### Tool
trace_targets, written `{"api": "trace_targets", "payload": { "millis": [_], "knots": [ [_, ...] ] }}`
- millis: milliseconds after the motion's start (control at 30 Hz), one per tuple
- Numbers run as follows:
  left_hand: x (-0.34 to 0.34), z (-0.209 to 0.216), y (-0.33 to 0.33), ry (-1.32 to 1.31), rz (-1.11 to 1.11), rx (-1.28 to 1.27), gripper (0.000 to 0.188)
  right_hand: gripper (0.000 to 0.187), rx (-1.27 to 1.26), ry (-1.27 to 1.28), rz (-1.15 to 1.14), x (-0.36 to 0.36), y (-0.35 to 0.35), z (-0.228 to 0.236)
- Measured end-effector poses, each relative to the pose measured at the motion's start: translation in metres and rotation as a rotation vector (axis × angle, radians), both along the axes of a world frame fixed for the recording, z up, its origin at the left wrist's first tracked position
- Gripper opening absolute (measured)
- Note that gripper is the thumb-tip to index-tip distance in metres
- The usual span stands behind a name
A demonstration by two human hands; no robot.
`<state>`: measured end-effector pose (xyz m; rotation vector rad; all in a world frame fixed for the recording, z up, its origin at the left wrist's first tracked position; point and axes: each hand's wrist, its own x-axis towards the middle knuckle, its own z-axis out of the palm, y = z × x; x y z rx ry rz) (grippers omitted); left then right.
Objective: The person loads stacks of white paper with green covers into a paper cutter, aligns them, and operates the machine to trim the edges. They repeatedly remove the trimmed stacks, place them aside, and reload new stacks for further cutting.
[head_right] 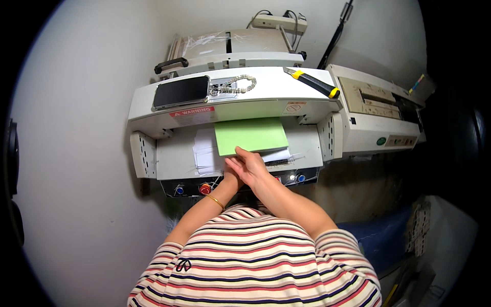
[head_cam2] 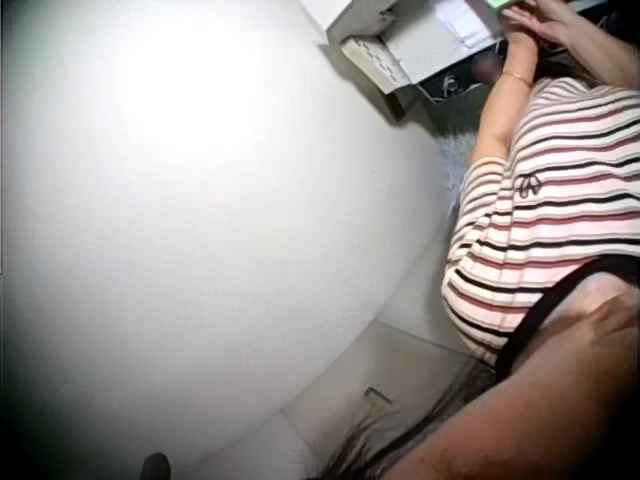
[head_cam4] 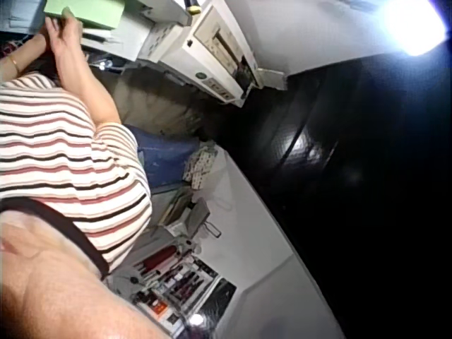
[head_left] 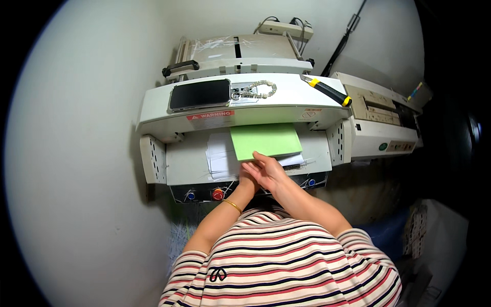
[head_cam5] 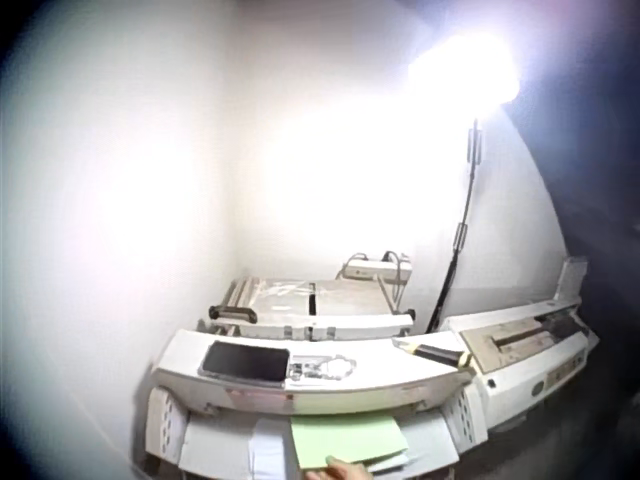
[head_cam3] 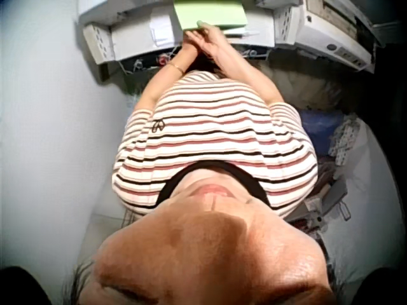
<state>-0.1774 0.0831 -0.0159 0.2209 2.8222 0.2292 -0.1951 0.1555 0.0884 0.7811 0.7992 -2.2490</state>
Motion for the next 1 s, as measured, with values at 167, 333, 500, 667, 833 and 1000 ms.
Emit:
{"api": "trace_targets", "payload": {
  "millis": [167, 333, 500, 667, 833, 1000],
  "knots": [
    [0.001, 0.021, -0.006, 0.196, 0.050, 0.056, 0.038, 0.021, 0.095, 0.074, 0.032, -0.037, -0.031, -0.025],
    [-0.002, 0.033, -0.011, 0.366, 0.072, 0.138, 0.034, 0.021, 0.021, 0.140, 0.192, -0.058, -0.037, -0.032],
    [0.010, 0.028, -0.024, 0.291, 0.150, 0.391, 0.035, 0.030, 0.007, 0.235, 0.490, -0.051, -0.001, 0.010],
    [0.011, 0.075, -0.032, 0.499, 0.129, 0.266, 0.078, 0.042, 1.339, 1.426, 0.305, -0.041, 0.065, 0.010],
    [0.010, 0.075, -0.031, 0.486, 0.111, 0.300, 0.080, 0.071, 1.607, 1.341, 0.437, -0.059, 0.081, -0.028],
    [0.022, 0.085, -0.052, 0.436, 0.120, 0.378, 0.080, 0.075, 1.605, 1.377, 0.354, -0.069, 0.079, -0.050]
  ]
}}
